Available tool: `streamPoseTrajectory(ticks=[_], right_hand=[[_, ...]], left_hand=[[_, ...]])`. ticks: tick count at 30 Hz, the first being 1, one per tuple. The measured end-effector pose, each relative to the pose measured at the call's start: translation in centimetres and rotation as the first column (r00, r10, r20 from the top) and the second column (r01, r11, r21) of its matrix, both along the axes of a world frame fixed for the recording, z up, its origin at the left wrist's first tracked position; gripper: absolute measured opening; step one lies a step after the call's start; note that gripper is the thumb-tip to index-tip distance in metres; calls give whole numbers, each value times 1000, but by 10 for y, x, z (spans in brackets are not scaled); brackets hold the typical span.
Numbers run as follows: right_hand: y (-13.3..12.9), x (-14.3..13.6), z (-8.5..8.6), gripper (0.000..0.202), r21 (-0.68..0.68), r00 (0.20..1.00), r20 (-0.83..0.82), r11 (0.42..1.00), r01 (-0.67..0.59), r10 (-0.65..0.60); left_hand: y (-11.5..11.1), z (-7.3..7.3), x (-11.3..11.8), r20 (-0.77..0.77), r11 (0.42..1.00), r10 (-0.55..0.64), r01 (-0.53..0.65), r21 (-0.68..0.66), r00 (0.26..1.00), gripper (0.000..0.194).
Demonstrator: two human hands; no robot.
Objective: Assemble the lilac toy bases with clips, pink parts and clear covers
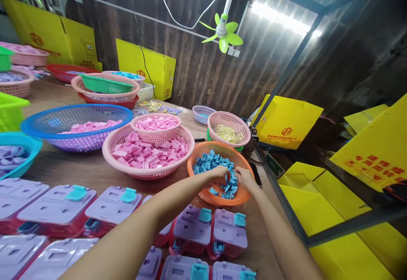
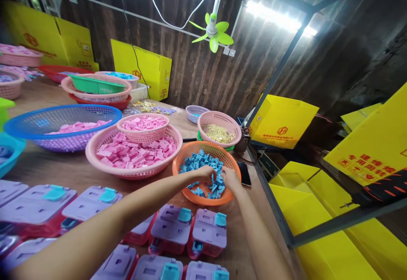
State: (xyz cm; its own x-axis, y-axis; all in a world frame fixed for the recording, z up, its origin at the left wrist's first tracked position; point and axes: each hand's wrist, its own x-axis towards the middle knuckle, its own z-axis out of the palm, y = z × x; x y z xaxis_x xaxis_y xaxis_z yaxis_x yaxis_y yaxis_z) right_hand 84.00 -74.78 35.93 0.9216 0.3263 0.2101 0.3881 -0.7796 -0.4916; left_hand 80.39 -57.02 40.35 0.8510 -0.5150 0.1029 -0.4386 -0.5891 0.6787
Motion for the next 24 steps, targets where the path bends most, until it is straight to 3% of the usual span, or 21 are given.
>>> streamPoseTrajectory(ticks=[3,7,10,12,15,17,19,22,24], right_hand=[[4,-24,23,18,159,1000,-3,987,-7,7],[27,-65,54,28,349,986,-84,931,-104,141],[60,-98,71,31,582,934,-178,799,-153,309],[89,-119,80,29,692,875,-241,707,-148,420],[142,-147,92,28,738,801,-277,652,-177,531],[180,-163,99,28,751,763,-265,622,-220,590],[219,-178,101,28,731,737,-266,629,-267,622],[276,-196,93,25,640,733,-276,688,-342,621],[312,-207,81,20,570,727,-261,710,-415,635]], left_hand=[[21,14,1,-222,986,-18,-20,-166,975,29],[61,33,-15,-416,927,-127,-42,-373,901,31],[92,42,-48,-522,812,-254,-114,-573,814,38],[115,47,-77,-534,759,-246,-182,-626,809,44],[158,53,-123,-464,768,-112,-219,-602,879,47],[198,57,-151,-359,802,50,-251,-542,932,45],[249,62,-178,-205,821,250,-319,-473,946,39],[336,65,-219,-3,795,528,-495,-350,849,25],[391,62,-244,47,759,633,-607,-237,773,17]])
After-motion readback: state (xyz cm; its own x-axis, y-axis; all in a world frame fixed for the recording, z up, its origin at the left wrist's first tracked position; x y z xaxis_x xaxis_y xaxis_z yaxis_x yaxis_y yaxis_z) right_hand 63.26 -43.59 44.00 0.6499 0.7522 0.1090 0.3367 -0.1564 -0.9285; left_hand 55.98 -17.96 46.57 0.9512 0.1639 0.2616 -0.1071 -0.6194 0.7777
